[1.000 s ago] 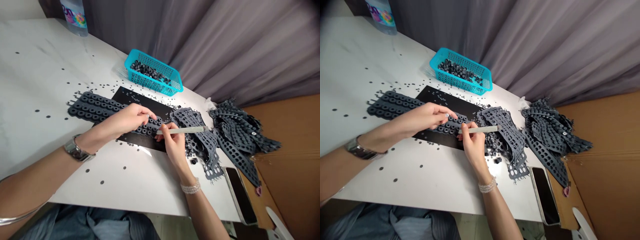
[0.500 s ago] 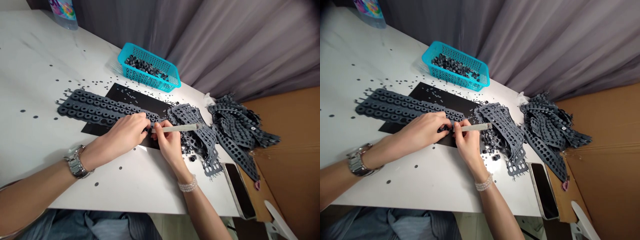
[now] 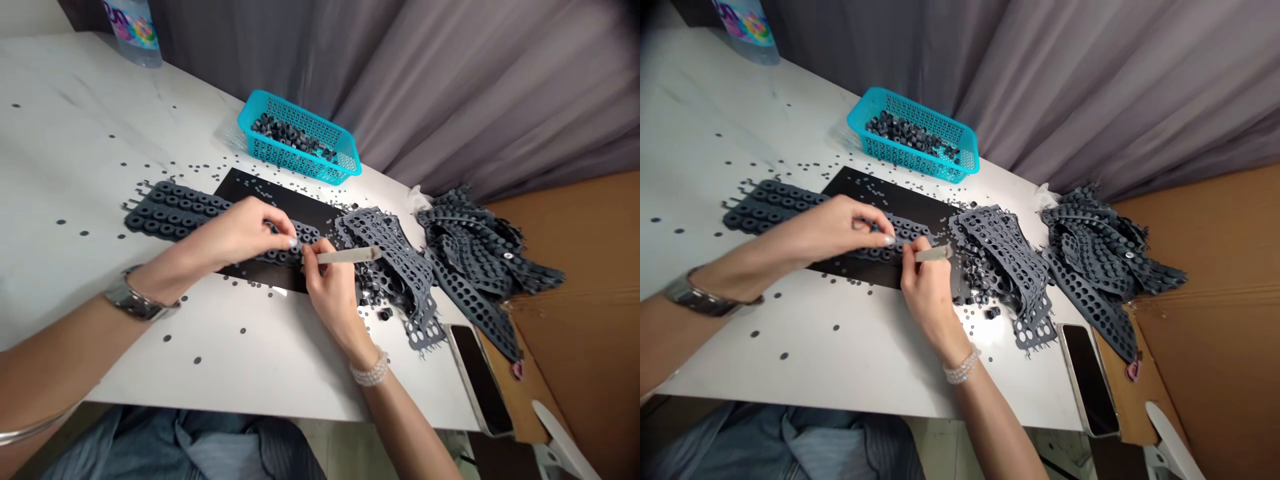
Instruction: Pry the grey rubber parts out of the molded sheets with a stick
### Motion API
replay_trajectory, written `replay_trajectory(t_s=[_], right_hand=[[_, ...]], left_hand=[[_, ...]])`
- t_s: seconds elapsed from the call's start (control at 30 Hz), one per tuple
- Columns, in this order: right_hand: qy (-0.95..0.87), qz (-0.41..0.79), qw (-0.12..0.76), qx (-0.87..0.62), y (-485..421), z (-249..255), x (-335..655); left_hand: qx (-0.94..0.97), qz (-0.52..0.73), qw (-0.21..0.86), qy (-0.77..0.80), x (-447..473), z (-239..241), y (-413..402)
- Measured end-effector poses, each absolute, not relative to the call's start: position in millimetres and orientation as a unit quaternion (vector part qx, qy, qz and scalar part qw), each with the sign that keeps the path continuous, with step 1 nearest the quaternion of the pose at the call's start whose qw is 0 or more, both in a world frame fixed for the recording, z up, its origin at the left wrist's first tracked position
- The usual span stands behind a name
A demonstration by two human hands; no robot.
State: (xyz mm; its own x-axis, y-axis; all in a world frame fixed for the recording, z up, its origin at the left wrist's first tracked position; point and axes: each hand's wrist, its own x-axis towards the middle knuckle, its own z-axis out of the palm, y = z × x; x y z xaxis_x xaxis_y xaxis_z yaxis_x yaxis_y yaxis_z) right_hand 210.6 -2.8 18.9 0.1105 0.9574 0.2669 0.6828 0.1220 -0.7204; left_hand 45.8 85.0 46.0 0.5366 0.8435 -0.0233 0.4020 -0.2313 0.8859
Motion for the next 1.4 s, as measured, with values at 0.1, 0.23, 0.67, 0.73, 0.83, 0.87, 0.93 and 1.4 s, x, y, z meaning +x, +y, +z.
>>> replay_trajectory(t_s=[0.1, 0.23, 0.67, 0.73, 0.83, 0.87, 0.93, 1.4], right_hand=[[-0.596, 0.23, 0.438, -0.633, -4, 16, 214], [-0.496, 0.3, 0.558, -0.593, -3, 17, 217], [-0.44, 0.297, 0.647, -0.547, 17, 49, 220], [-0.445, 0.304, 0.648, -0.538, 18, 44, 215], [-0.441, 0.335, 0.636, -0.538, 14, 32, 211], [-0.438, 0.345, 0.629, -0.541, 12, 28, 211], [-0.432, 0.362, 0.615, -0.551, 7, 22, 211], [-0.56, 0.286, 0.457, -0.628, -1, 11, 210]], left_hand=[[0.583, 0.287, 0.605, 0.461, 38, 53, 93], [0.438, 0.287, 0.749, 0.406, 39, 50, 99], [0.251, 0.31, 0.852, 0.339, 42, 45, 102], [0.224, 0.315, 0.858, 0.339, 42, 46, 102], [0.186, 0.311, 0.876, 0.32, 42, 47, 102], [0.177, 0.31, 0.88, 0.314, 42, 47, 102], [0.177, 0.311, 0.882, 0.308, 41, 47, 101], [0.848, 0.164, 0.319, 0.39, 44, 41, 79]])
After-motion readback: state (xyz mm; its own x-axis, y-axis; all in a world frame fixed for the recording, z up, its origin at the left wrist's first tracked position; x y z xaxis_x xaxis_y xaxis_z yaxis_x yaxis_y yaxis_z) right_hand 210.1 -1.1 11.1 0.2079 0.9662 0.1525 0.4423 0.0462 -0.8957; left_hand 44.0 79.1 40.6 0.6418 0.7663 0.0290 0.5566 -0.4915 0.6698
